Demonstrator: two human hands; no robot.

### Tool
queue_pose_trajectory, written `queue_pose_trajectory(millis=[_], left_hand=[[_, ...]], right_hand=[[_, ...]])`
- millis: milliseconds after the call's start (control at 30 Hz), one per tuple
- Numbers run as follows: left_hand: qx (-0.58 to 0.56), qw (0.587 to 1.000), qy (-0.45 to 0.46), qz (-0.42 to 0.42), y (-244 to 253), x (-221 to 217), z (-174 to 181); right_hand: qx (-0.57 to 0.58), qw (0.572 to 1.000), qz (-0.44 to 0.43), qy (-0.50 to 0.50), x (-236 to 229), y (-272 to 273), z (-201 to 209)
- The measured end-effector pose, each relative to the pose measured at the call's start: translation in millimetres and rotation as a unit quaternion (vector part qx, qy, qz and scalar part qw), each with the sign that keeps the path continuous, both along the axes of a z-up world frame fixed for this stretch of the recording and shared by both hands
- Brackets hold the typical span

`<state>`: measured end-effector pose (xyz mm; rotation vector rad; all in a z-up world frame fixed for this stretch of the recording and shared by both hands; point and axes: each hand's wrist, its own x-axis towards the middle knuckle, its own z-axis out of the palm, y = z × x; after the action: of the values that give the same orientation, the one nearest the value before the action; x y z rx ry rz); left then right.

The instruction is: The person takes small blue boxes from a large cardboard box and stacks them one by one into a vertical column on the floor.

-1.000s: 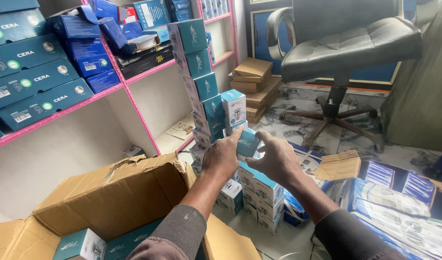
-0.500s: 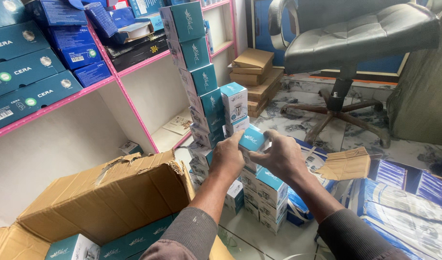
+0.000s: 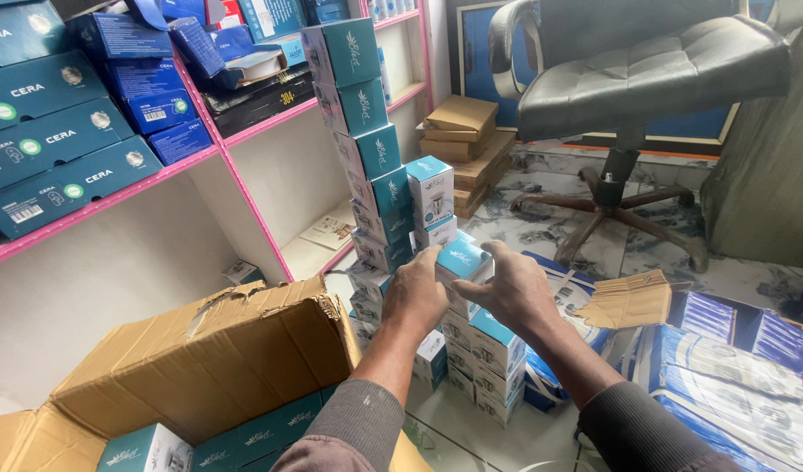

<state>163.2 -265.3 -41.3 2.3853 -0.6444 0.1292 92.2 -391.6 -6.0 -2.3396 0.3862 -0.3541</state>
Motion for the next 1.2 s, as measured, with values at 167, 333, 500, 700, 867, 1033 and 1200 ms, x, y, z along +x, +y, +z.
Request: queue_pose_trajectory(millis=[167,333,500,700,867,1033,1200], left_hand=[[0.029,1.0,-0.01,0.0,4,-19,17],[0.052,0.998,-0.019,-0.015,8,-49,43],[0.072,0.997,-0.027,-0.001,31,-58,41],[0.065,0.997,-0.035,0.014,87,-81,66],[0.042,0.997,-0.05,0.047,140,-100,79],[0.045,0.995,-0.021,0.082,196,-102,74],[0.042,0.993,0.008,0.112,234,-130,66]], right_hand=[[-0.013,1.0,0.009,-0.016,-6,2,5],[-0.039,0.999,0.016,-0.022,-24,12,17],[-0.052,0.998,0.028,-0.031,-31,27,23],[-0.071,0.992,0.065,-0.077,-49,68,41],[-0.07,0.985,0.127,-0.094,-58,118,52],[-0.073,0.981,0.166,-0.063,-73,169,67],[-0.082,0.974,0.205,-0.055,-72,206,58]])
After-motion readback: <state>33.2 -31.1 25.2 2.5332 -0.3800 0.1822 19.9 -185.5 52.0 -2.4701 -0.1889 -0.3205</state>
